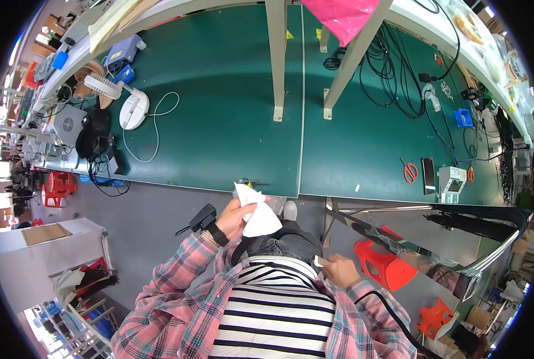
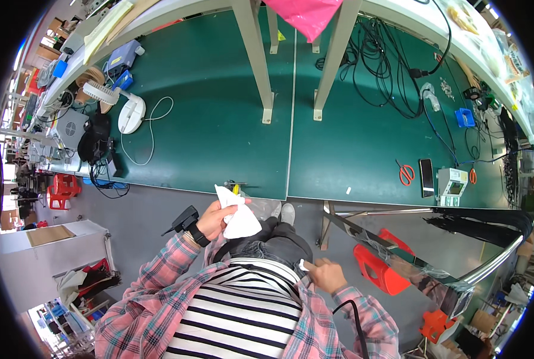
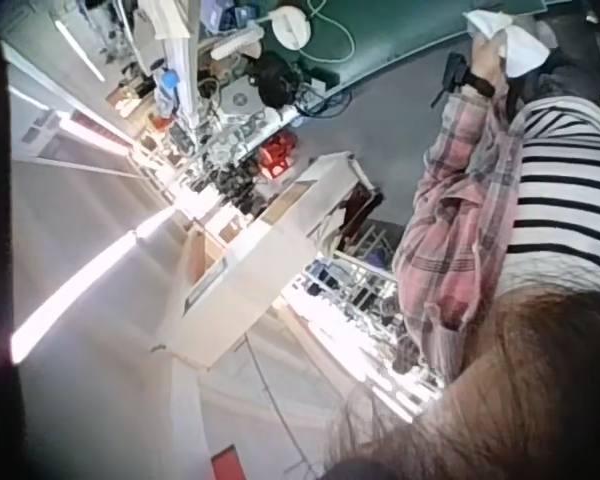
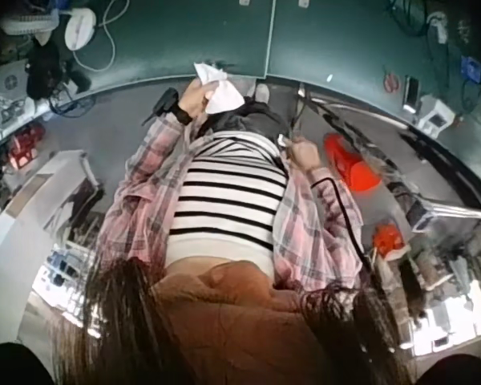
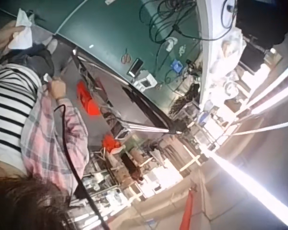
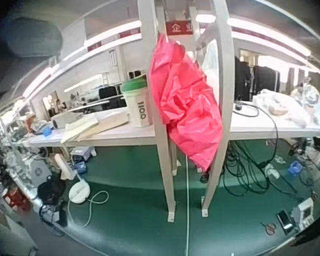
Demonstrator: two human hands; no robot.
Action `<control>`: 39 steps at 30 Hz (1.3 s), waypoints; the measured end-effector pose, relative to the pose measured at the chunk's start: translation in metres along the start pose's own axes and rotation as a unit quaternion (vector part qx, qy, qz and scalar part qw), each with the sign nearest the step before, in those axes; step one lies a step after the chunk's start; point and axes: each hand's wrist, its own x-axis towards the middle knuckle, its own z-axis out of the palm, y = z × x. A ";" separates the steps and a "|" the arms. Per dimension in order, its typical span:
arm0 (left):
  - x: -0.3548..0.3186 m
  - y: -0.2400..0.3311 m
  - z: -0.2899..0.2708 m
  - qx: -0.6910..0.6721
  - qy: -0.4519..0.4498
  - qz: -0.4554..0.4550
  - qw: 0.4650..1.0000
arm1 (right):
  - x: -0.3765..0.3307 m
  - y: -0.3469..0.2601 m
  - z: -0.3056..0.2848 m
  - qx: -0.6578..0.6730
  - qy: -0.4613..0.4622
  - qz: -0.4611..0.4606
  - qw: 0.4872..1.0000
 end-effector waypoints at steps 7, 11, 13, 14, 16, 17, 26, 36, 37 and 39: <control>0.003 -0.012 0.004 0.002 0.012 -0.022 1.000 | 0.017 -0.013 0.024 -0.090 -0.166 0.045 0.981; -0.001 -0.014 0.002 0.025 0.016 -0.026 0.999 | 0.003 -0.014 0.001 0.079 -0.169 0.099 0.977; -0.004 -0.016 0.001 0.027 0.027 -0.034 0.999 | 0.002 -0.016 0.001 0.153 -0.165 0.124 0.966; -0.004 -0.017 0.000 0.022 0.025 -0.031 0.999 | 0.002 -0.017 0.003 0.167 -0.152 0.120 0.967; -0.004 -0.019 -0.001 0.015 0.022 -0.029 0.999 | 0.005 -0.020 0.007 0.181 -0.108 0.108 0.972; -0.003 -0.021 -0.002 0.013 0.023 -0.036 0.999 | 0.006 -0.020 0.007 0.192 -0.131 0.114 0.966; -0.017 -0.030 -0.019 0.012 0.052 -0.092 0.994 | 0.104 0.009 0.031 0.117 -0.123 0.170 0.971; -0.032 -0.058 -0.060 0.077 0.061 -0.096 0.991 | 0.133 -0.029 0.202 0.058 -0.387 0.186 0.901; -0.031 -0.061 -0.063 0.059 0.077 -0.098 0.990 | 0.130 -0.024 0.196 0.116 -0.368 0.192 0.902; -0.027 -0.064 -0.064 0.026 0.107 -0.104 0.988 | 0.124 -0.015 0.178 0.216 -0.347 0.209 0.888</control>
